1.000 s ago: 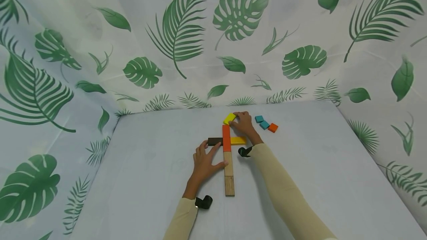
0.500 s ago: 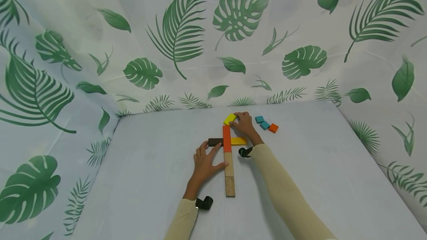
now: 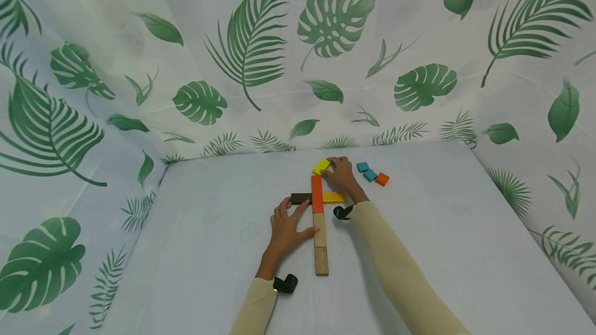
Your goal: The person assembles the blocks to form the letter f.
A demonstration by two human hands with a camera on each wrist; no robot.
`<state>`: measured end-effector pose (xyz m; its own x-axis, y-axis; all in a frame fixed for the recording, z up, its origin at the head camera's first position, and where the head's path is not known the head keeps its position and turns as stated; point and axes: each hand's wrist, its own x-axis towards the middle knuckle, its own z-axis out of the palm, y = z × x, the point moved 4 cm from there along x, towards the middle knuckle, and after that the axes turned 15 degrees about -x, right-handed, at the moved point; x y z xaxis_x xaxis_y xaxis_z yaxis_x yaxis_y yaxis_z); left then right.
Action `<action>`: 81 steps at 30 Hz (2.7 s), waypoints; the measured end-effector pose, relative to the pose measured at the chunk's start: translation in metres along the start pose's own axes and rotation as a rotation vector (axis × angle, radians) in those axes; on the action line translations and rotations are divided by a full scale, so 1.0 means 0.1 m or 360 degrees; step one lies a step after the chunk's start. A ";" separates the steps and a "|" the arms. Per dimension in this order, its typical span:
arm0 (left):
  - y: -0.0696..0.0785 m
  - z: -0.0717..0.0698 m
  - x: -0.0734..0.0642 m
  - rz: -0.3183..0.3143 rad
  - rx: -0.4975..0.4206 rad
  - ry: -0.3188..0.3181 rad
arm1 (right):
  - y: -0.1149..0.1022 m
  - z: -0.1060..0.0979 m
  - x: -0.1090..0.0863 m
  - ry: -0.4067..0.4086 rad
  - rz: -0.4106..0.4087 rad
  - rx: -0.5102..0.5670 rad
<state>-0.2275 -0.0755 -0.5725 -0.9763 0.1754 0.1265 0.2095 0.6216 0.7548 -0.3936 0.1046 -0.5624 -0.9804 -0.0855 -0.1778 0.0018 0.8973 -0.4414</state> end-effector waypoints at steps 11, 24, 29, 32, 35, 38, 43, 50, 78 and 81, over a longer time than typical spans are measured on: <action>-0.01 0.01 0.01 -0.0033 0.0029 -0.0030 | 0.01 0.01 0.01 0.0001 -0.0012 -0.0001; -0.02 0.01 0.01 -0.0059 -0.0001 -0.0041 | 0.02 -0.02 0.01 0.0014 -0.0027 0.0088; -0.01 0.00 0.01 -0.0044 -0.0013 -0.0039 | 0.02 -0.01 0.02 0.0006 -0.0009 0.0100; 0.00 -0.01 0.01 -0.0025 -0.0024 -0.0025 | 0.02 -0.01 0.01 0.0006 -0.0015 0.0103; 0.00 0.00 0.01 -0.0034 -0.0024 -0.0027 | 0.03 -0.02 0.00 0.0013 -0.0026 0.0119; 0.00 0.00 0.02 -0.0046 -0.0024 -0.0029 | 0.03 -0.03 -0.01 0.0031 -0.0047 0.0164; 0.01 -0.01 0.01 -0.0050 -0.0040 -0.0030 | 0.09 -0.09 -0.07 0.0193 -0.0061 0.0356; 0.02 -0.01 0.00 -0.0023 -0.0031 -0.0023 | 0.28 -0.31 -0.22 0.0763 -0.0198 0.0190; -0.01 0.04 0.00 -0.0038 -0.0004 -0.0041 | 0.27 -0.20 -0.27 0.0165 -0.0283 -0.0314; -0.01 0.04 0.00 -0.0067 0.0006 -0.0047 | 0.28 -0.19 -0.26 0.0197 -0.0292 -0.0244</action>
<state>-0.2277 -0.0734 -0.5760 -0.9823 0.1716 0.0753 0.1684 0.6317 0.7567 -0.3719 0.1406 -0.5531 -0.9782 -0.2077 0.0061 -0.1989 0.9277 -0.3160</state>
